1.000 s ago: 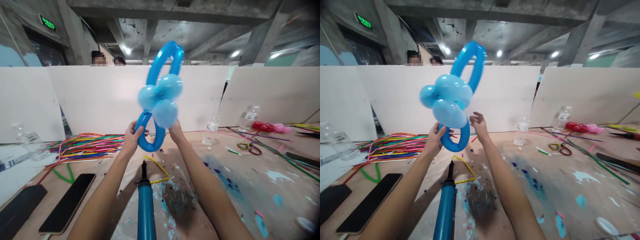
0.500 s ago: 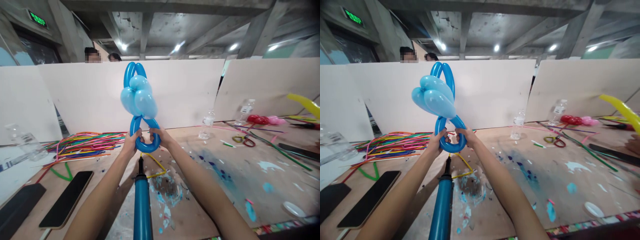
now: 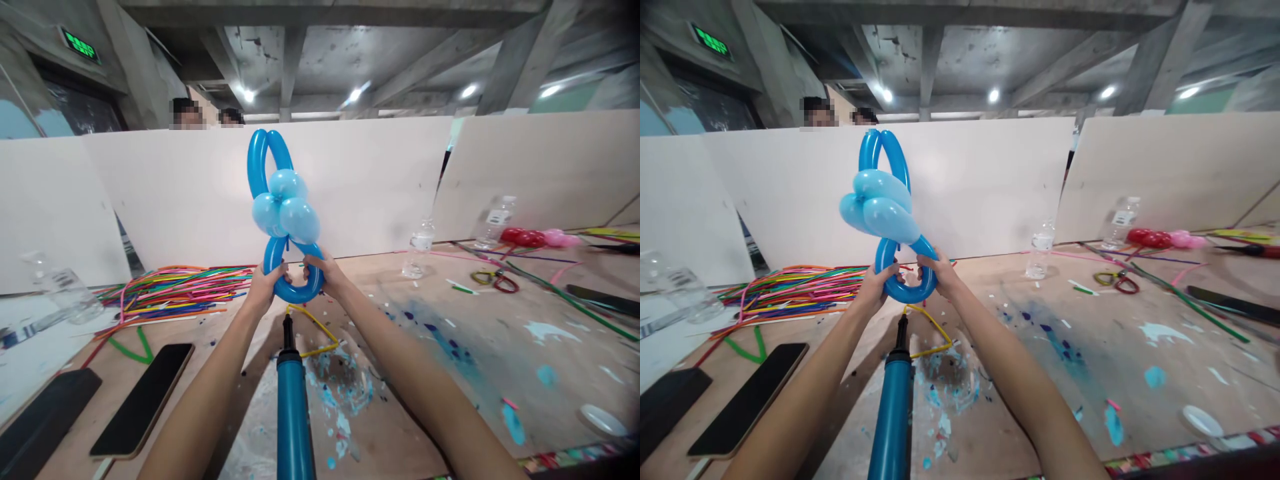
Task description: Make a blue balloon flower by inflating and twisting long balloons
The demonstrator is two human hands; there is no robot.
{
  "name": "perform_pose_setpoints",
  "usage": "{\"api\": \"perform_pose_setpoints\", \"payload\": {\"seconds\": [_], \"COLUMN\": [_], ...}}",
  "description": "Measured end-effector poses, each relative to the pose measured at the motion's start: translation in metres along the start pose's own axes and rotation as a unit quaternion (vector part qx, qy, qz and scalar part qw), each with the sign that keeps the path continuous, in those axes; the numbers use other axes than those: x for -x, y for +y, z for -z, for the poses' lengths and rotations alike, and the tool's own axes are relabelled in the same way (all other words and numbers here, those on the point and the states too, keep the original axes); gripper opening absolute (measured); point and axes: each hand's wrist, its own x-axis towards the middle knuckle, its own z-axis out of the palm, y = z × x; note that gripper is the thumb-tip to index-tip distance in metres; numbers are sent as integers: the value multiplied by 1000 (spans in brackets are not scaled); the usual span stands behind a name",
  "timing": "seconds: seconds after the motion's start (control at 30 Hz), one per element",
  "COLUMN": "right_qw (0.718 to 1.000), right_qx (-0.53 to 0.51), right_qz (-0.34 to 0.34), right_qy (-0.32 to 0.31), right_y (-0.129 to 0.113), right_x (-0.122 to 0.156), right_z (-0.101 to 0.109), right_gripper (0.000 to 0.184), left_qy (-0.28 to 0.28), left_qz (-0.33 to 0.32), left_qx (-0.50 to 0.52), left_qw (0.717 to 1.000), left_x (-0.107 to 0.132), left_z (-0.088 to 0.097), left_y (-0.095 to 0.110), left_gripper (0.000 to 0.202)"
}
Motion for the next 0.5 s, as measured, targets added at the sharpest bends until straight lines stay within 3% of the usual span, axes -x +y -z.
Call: {"api": "perform_pose_setpoints", "payload": {"seconds": [0.1,0.17,0.23,0.3,0.43,0.5], "right_qw": [1000,999,996,992,991,990], "right_qx": [-13,-15,-8,3,0,0], "right_qz": [-10,-43,-88,-126,-133,-143], "right_qy": [9,12,14,15,21,17], "right_y": [-7,-15,-23,-29,-33,-32], "right_x": [2,4,6,8,8,9], "right_z": [11,24,39,54,73,77], "right_gripper": [34,33,33,32,30,29], "left_qy": [-30,24,113,160,220,213], "left_qz": [-33,-117,-224,-283,-284,-304], "left_qx": [-18,-80,-212,-333,-413,-469], "left_qw": [999,990,944,885,837,802], "left_x": [1,0,0,-1,-2,-1], "left_z": [0,4,11,19,28,29], "left_y": [4,7,10,12,16,18], "left_gripper": [41,38,38,50,56,56]}}
